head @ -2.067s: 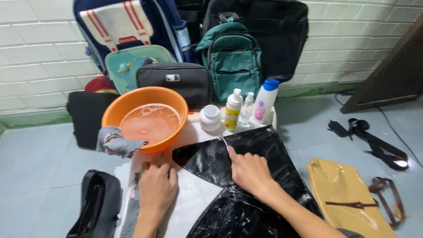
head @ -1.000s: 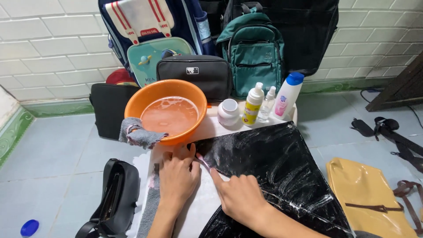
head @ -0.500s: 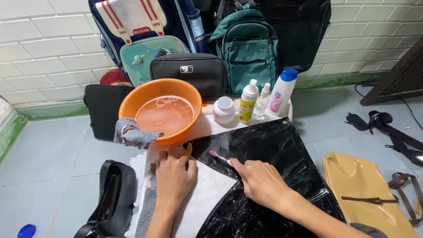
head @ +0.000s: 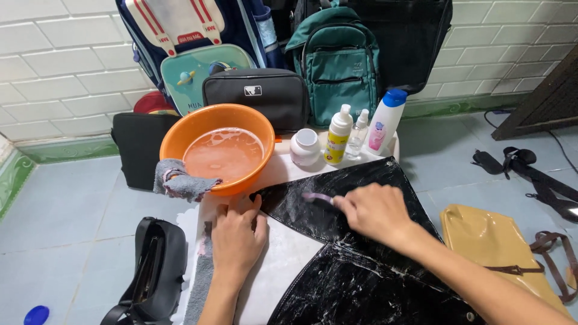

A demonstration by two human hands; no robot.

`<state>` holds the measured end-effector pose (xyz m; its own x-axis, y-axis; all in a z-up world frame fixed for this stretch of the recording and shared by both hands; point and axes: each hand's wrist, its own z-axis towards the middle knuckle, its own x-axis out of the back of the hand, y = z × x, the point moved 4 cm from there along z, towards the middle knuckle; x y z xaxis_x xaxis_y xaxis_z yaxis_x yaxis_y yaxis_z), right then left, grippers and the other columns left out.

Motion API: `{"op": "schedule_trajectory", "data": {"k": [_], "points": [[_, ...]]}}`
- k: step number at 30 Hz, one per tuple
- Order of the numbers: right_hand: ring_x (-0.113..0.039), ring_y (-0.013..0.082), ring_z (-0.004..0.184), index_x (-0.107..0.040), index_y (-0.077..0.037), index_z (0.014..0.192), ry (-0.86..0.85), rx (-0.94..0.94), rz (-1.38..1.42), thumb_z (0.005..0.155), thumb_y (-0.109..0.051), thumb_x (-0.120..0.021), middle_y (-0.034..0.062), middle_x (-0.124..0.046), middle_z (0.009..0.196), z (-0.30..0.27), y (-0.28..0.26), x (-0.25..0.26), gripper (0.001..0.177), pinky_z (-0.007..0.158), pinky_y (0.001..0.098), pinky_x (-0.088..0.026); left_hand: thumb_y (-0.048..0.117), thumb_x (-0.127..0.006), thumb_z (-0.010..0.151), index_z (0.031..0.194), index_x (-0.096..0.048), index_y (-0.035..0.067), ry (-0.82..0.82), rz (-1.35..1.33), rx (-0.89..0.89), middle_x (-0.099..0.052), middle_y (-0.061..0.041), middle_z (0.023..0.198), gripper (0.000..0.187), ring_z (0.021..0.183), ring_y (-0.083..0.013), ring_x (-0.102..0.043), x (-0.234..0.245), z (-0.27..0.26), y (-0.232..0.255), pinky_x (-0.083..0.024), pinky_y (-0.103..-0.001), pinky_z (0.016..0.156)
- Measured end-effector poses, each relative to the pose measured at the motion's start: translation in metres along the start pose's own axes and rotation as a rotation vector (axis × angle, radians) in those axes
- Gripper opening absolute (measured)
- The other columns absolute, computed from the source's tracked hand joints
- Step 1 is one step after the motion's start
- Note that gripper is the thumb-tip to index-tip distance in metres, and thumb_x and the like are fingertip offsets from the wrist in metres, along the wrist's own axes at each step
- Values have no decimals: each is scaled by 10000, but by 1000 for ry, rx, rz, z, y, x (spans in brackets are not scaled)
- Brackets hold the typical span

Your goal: Scrubbing a black leather bag component with a toothbrush and soapy water to clean it.

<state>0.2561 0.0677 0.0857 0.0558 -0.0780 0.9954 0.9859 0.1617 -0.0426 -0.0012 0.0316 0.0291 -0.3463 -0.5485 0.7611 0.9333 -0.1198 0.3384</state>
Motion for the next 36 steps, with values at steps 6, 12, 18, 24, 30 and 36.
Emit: {"op": "schedule_trajectory", "data": {"k": [6,12,18,24,30,36], "points": [[-439,136,366,-799,-311,809,-257,-15,-40,1039,-566,-366,-41,-539,449,7,6,-12,553,447,267,-335,260,-642,833,1089,-821,174,0,-10,3,-702,-130,1126,324,914,-367,-589,0,0,1,-551,-415,723],[-597,222,447,-784,-272,802,-234,156,-19,1003,-573,-461,-10,-682,566,-2,2,-12,485,495,346,-449,259,-650,820,1049,-830,179,11,-5,-2,-692,-155,996,302,837,-369,-595,-1,1,-1,-542,-432,675],[-684,262,652,-801,-267,819,-233,-47,-79,973,-658,-435,18,-746,728,14,31,-5,558,646,379,-506,260,-646,828,1039,-831,183,17,0,-8,-707,-152,996,291,854,-383,-602,-1,0,0,-553,-449,659],[-683,315,647,-812,-233,833,-188,-103,-63,957,-650,-493,59,-751,743,25,46,2,540,649,427,-520,266,-645,835,1099,-818,185,4,21,-28,-699,-127,1113,326,890,-360,-585,2,-1,2,-552,-415,684],[-657,256,573,-790,-192,702,-373,-7,22,923,-675,-521,27,-734,659,14,52,-11,596,624,386,-539,269,-641,836,1024,-834,168,-13,-1,-7,-711,-161,1063,287,858,-389,-602,2,-1,3,-562,-451,680],[-637,221,500,-786,-219,765,-282,117,21,989,-580,-484,0,-728,648,-6,45,-12,521,546,342,-519,270,-636,835,1024,-839,178,-21,10,4,-721,-168,1013,292,880,-396,-612,0,1,1,-564,-448,687]]}}
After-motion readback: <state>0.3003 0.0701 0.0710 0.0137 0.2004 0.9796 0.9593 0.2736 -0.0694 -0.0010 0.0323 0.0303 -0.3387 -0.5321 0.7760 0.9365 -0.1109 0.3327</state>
